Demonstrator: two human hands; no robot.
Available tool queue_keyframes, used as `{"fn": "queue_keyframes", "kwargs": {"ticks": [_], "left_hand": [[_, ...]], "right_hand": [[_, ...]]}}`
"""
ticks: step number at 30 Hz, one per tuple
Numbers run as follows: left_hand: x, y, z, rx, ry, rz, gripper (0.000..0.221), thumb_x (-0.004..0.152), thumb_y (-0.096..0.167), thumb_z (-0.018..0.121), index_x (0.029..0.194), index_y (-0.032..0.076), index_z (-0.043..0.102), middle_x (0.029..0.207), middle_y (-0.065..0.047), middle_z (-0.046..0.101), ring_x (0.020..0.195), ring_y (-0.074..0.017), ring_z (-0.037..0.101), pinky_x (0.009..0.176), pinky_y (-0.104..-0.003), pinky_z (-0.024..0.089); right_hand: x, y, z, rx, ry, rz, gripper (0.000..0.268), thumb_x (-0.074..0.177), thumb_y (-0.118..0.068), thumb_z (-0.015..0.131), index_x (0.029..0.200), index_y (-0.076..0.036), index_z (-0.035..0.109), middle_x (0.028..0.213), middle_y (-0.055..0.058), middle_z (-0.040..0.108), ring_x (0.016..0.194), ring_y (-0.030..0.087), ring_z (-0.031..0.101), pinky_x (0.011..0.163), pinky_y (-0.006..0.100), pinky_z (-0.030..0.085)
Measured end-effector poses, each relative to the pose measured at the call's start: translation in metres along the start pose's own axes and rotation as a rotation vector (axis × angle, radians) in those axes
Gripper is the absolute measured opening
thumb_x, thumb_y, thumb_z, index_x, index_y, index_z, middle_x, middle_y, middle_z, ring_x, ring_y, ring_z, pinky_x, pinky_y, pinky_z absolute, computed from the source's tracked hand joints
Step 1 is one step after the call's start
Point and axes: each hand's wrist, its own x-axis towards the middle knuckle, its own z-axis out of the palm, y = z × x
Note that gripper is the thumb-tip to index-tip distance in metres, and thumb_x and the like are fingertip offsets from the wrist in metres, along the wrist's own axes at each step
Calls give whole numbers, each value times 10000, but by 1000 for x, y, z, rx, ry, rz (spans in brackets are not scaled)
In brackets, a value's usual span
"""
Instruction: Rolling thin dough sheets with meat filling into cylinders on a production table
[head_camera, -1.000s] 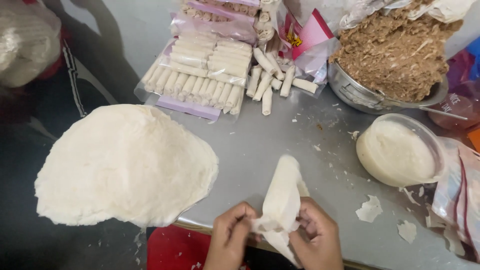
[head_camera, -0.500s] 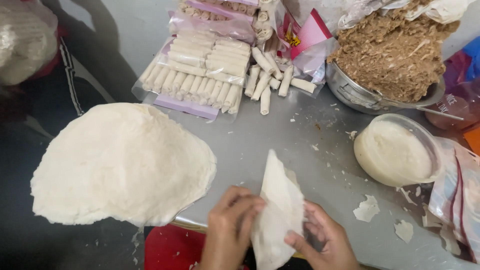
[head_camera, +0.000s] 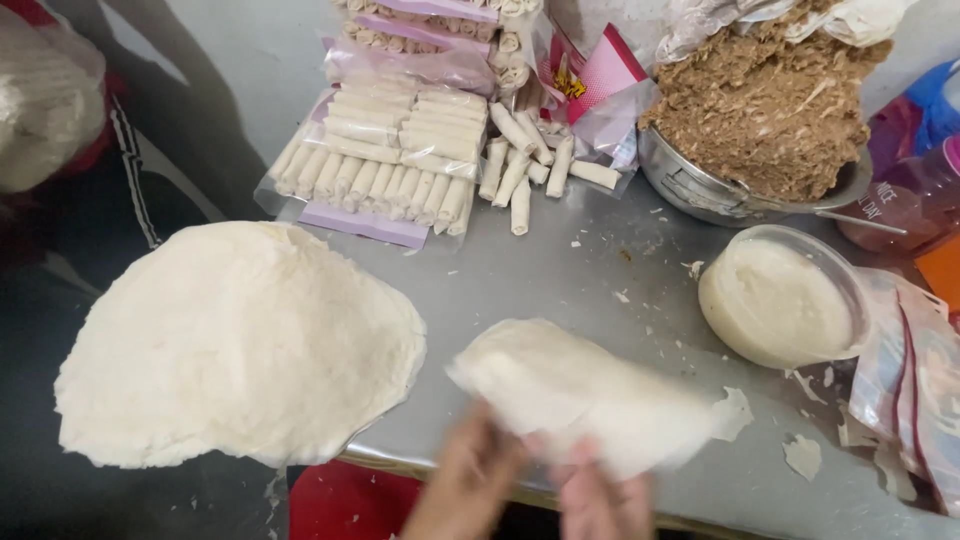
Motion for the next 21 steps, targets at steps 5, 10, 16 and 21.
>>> {"fn": "queue_keyframes", "kwargs": {"ticks": [5,10,16,21], "left_hand": [[-5,35,-32,539,889,464,288,963,39,600,1247,0,625,1197,-108,677,1187,-205,637,1081,-296,508],[3,46,21,764,404,516,199,944,14,595,1086,60,727,1097,-96,749,995,-229,726,855,-309,560],[4,46,22,656,346,301,337,851,-89,601,1093,68,776,1002,-63,768,880,-164,710,750,-262,553],[4,27,7,770,216,129,357,919,91,617,1272,83,661,1272,-75,710,1138,-230,709,965,-331,536]], "right_hand": [[8,-42,-28,-329,-716,-115,602,900,-378,697,1363,1,629,1357,217,680,1200,329,695,963,455,599],[5,-39,-48,-581,-785,-39,571,708,-123,690,1250,51,733,1265,206,753,1133,309,731,949,404,563],[36,-63,-26,-817,-440,-609,48,833,-55,783,818,-11,796,591,-35,578,532,30,476,436,202,373],[16,-65,-13,-876,-352,-506,140,852,-86,781,925,17,841,643,45,738,547,75,595,439,240,472]]}}
